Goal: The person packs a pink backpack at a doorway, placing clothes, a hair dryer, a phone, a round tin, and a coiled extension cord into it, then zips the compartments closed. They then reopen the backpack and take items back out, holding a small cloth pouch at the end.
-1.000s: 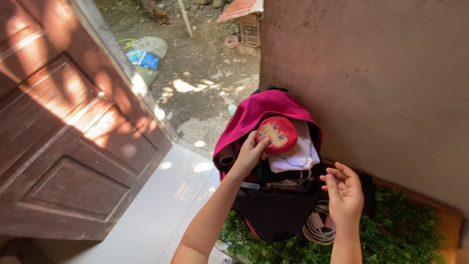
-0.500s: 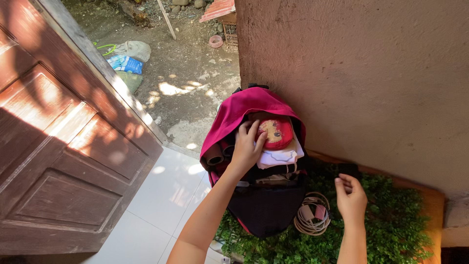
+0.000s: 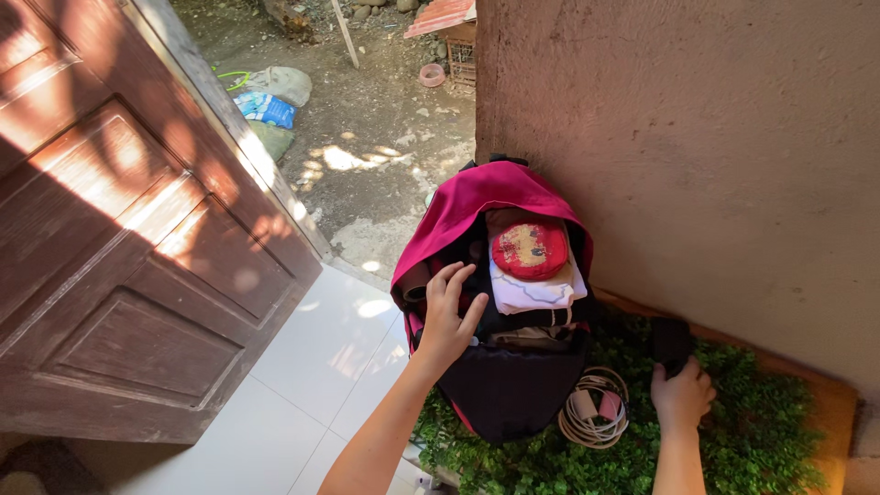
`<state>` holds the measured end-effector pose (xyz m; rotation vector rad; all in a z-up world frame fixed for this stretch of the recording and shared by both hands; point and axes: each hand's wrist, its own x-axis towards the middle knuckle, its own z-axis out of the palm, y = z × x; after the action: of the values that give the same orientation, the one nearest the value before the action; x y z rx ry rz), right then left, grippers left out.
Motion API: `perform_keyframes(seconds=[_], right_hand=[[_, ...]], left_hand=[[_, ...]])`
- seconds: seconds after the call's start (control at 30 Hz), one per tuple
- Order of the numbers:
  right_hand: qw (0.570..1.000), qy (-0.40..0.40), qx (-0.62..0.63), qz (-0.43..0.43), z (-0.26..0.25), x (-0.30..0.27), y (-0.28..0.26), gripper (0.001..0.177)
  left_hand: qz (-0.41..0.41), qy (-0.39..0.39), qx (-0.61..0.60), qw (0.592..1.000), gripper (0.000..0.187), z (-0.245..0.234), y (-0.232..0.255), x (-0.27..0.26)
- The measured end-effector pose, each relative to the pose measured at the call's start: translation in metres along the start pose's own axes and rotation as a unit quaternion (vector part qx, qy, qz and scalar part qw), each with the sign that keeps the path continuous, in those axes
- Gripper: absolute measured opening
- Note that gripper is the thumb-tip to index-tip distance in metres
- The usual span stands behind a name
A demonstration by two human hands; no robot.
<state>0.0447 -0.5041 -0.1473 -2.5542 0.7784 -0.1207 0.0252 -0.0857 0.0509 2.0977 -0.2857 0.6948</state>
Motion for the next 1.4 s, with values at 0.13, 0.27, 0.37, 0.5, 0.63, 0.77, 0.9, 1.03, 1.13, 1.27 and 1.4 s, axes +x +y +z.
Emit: perform_keyframes(seconds=[0.13, 0.27, 0.37, 0.5, 0.63, 0.77, 0.9, 1.03, 1.13, 1.27, 1.4], right_hand=[[0.999, -0.017, -0.040, 0.010, 0.001, 0.005, -0.013, 0.082], [0.997, 0.003, -0.061, 0.038, 0.003, 0.009, -0.018, 0.079], [0.996, 0.015, -0.065, 0.062, 0.000, 0.012, -0.017, 0.087], [0.995, 0.050, -0.075, 0.033, -0.006, 0.017, -0.019, 0.077], [0.998, 0.037, -0.027, -0.033, -0.002, 0.014, -0.017, 0.047], [0.989, 0.122, 0.035, -0.081, -0.002, 0.012, -0.016, 0.042], [0.951, 0.189, 0.207, -0.128, -0.014, 0.015, -0.030, 0.042], [0.822, 0.040, 0.550, -0.141, -0.050, -0.010, -0.074, 0.034], [0.720, -0.073, 0.676, -0.141, -0.081, -0.056, -0.122, 0.014], [0.699, -0.154, 0.695, -0.073, -0.111, -0.109, -0.178, 0.019], [0.791, -0.108, 0.558, -0.227, -0.121, -0.152, -0.214, 0.020]], left_hand=[[-0.012, -0.016, 0.014, 1.000, 0.050, -0.004, 0.000, -0.013], [-0.017, -0.008, 0.029, 0.999, 0.048, -0.010, -0.003, -0.020], [-0.032, -0.007, 0.030, 0.999, 0.046, -0.015, -0.004, -0.024], [-0.038, 0.004, 0.031, 0.999, 0.046, -0.018, -0.007, -0.028], [-0.040, 0.000, 0.030, 0.999, 0.045, -0.017, -0.007, -0.031], [-0.034, 0.000, 0.022, 0.999, 0.044, -0.018, -0.003, -0.029], [-0.024, 0.004, 0.012, 1.000, 0.041, -0.020, 0.007, -0.025], [-0.002, -0.008, -0.028, 1.000, 0.038, -0.020, 0.028, -0.022], [0.018, -0.031, -0.083, 0.996, 0.035, -0.017, 0.049, -0.022], [0.010, -0.091, -0.169, 0.981, 0.038, -0.016, 0.071, -0.027], [-0.012, -0.130, -0.223, 0.966, 0.057, -0.014, 0.077, -0.038]])
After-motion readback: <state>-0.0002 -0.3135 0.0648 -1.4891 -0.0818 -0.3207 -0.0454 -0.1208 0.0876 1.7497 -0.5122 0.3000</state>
